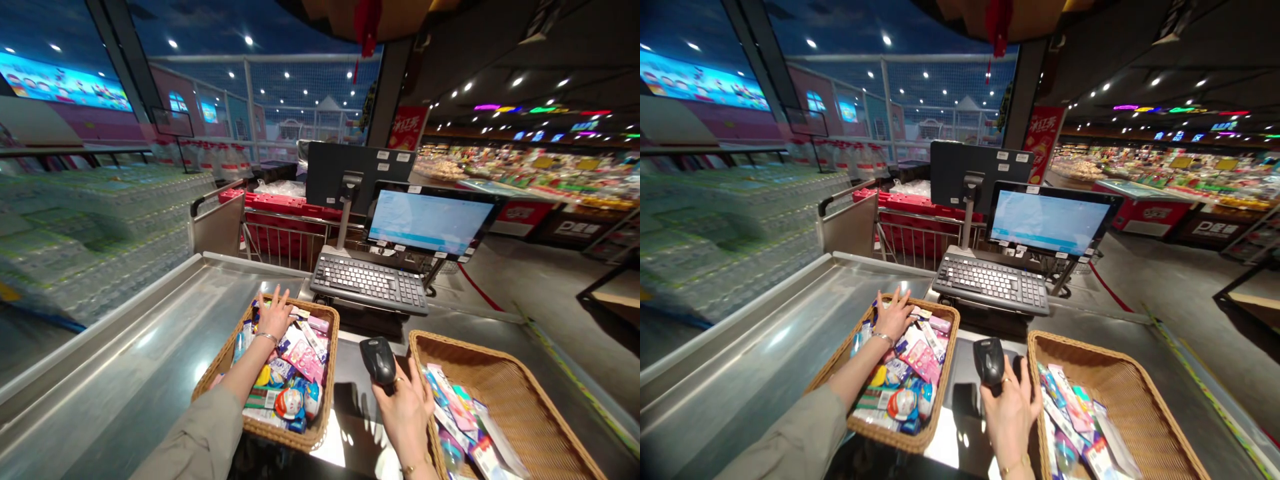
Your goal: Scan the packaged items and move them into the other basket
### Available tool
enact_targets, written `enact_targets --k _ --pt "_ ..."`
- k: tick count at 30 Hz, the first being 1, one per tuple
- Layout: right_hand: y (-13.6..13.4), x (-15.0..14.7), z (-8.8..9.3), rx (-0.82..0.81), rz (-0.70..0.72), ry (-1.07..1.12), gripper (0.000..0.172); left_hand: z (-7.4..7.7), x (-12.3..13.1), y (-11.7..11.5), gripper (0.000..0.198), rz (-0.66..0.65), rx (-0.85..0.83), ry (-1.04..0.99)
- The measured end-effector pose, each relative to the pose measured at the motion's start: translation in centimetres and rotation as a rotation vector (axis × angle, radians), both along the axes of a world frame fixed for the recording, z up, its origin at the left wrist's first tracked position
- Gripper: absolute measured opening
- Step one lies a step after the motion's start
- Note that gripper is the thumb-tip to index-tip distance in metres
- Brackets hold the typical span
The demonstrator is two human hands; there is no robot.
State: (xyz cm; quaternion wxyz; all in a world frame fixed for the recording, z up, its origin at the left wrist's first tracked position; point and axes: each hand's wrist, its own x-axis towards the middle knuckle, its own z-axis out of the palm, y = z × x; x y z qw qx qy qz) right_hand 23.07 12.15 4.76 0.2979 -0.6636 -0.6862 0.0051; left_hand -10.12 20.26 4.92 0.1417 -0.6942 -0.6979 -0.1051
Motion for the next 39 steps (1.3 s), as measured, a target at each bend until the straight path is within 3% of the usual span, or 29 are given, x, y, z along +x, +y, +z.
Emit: enact_targets --k 11,14,18,23,30,36,39 --pt "-1.0 0.6 0.6 -0.026 -0.023 0.013 0.038 0.9 0.0 0.3 0.026 -0.2 -0.011 0.049" --pt "-1.1 0.8 0.5 -0.032 -0.021 0.022 0.037 0.8 0.0 0.3 0.024 -0.085 -0.003 0.002" --pt "-1.3 1.0 0.6 -0.013 -0.032 0.028 0.039 0.4 -0.1 0.8 0.039 0.113 -0.002 -0.042" --pt "-1.6 1.3 0.8 -0.001 -0.032 0.018 0.038 0.0 0.0 1.3 0.048 0.215 -0.056 -0.054" --pt "-1.9 1.6 0.8 -0.006 -0.052 0.003 0.034 -0.5 1.8 1.0 0.045 0.213 -0.069 -0.116" --pt "-2.0 1.9 0.8 0.008 -0.063 0.004 0.036 -0.9 4.4 -0.4 0.04 0.094 -0.087 -0.12" --pt "-2.1 2.1 0.7 0.01 -0.065 -0.002 0.036 -1.2 5.0 -0.5 0.047 0.083 -0.107 -0.121"
